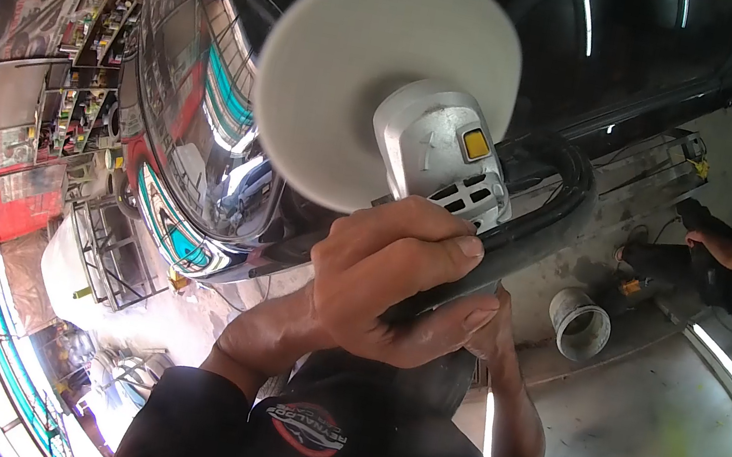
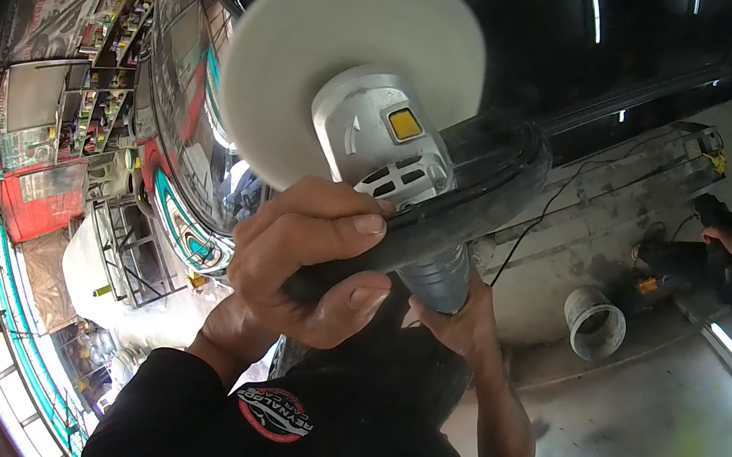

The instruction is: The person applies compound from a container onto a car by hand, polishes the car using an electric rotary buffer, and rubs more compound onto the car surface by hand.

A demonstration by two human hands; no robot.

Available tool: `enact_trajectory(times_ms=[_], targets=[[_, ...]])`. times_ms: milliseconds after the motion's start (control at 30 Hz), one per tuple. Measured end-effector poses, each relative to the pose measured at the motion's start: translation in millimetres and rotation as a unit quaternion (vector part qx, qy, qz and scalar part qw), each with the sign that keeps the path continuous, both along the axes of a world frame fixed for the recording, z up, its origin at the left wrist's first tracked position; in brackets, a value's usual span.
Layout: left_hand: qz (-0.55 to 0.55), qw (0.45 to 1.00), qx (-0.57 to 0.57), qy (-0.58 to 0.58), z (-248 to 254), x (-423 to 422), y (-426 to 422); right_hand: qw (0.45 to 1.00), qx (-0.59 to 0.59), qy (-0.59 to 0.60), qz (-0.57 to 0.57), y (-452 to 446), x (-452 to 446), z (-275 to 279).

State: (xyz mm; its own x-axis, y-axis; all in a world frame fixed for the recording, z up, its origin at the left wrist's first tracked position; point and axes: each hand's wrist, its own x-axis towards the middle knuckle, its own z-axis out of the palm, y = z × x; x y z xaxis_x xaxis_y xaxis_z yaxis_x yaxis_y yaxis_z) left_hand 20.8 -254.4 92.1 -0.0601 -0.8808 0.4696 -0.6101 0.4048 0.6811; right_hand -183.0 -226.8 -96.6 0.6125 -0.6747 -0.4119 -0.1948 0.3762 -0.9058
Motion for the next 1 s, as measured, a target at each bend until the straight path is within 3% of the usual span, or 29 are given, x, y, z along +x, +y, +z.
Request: enact_trajectory(times_ms=[533, 767, 900, 1000], targets=[[0.021, 0.998, 0.059, 0.003, -114, 11, 132, 0.997, 0.057, 0.029, 0.052, 131, -5, -89], [-0.001, 0.999, 0.030, 0.015, -88, 9, 91, 1.000, 0.016, -0.003, 0.011, 115, 4, -64], [-0.008, 0.999, -0.011, 0.031, -71, 11, 62, 0.996, 0.089, 0.008, 0.001, 88, 15, -27], [0.001, 0.999, -0.017, 0.032, -73, 15, 67, 0.996, 0.086, -0.018, 0.019, 99, 16, -47]])
